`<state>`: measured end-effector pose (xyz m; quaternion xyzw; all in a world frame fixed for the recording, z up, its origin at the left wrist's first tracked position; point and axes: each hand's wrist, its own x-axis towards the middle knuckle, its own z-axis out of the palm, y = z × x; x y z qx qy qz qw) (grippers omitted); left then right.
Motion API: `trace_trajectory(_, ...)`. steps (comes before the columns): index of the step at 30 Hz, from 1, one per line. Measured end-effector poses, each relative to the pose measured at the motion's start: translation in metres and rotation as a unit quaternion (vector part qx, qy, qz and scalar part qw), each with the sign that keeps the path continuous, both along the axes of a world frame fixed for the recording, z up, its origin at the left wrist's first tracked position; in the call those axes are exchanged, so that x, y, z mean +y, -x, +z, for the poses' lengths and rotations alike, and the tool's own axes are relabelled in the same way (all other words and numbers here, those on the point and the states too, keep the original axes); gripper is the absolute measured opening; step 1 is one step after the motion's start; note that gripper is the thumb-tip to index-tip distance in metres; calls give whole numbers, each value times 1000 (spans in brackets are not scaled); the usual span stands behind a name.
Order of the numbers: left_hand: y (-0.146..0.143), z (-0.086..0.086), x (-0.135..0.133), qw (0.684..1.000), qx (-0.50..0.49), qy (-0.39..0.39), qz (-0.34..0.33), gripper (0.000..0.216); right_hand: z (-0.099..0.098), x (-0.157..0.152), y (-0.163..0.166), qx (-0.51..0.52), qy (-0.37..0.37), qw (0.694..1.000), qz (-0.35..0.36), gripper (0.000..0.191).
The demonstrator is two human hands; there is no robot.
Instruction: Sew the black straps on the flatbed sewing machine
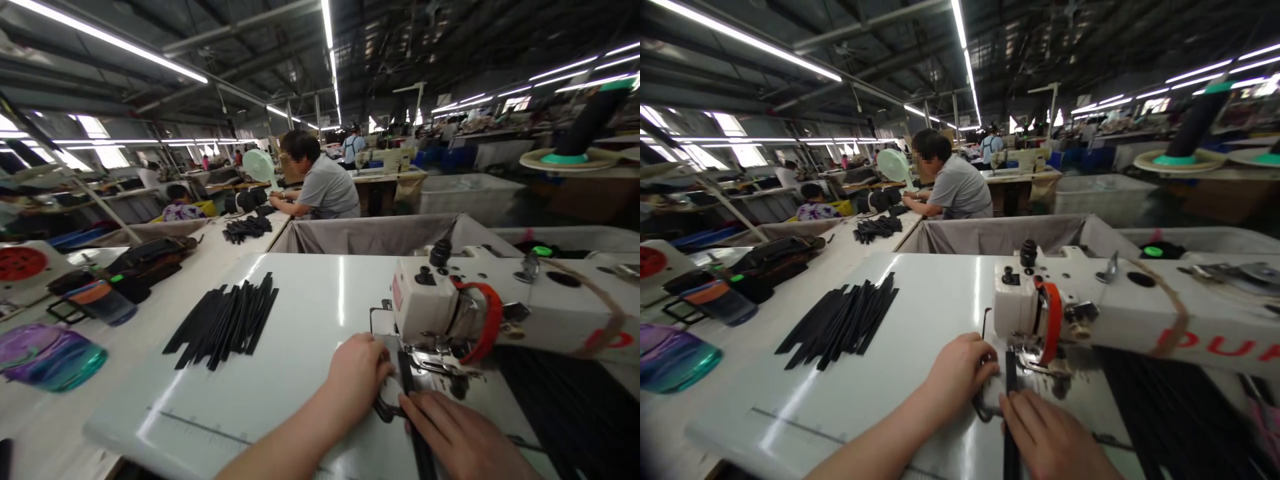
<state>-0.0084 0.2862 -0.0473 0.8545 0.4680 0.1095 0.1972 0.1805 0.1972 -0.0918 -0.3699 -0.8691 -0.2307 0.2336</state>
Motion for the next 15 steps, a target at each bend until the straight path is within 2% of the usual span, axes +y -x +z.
trace_trajectory(4,-9,-2,-11,998,10,-26,-49,13,-5,-3,3,-21,6,1000,5,38)
trace_trajectory(8,-14,-5,-15,995,32,-44,-79,12,-4,-3,4,0,5,1000,5,38)
trace_trajectory(12,-13,-3,-16,995,38,-38,-83,14,8,-3,6,8,3,1000,6,40)
trace_trajectory(15,-11,0,-16,997,5,-37,-73,17,20,-6,8,-5,21,999,32,43)
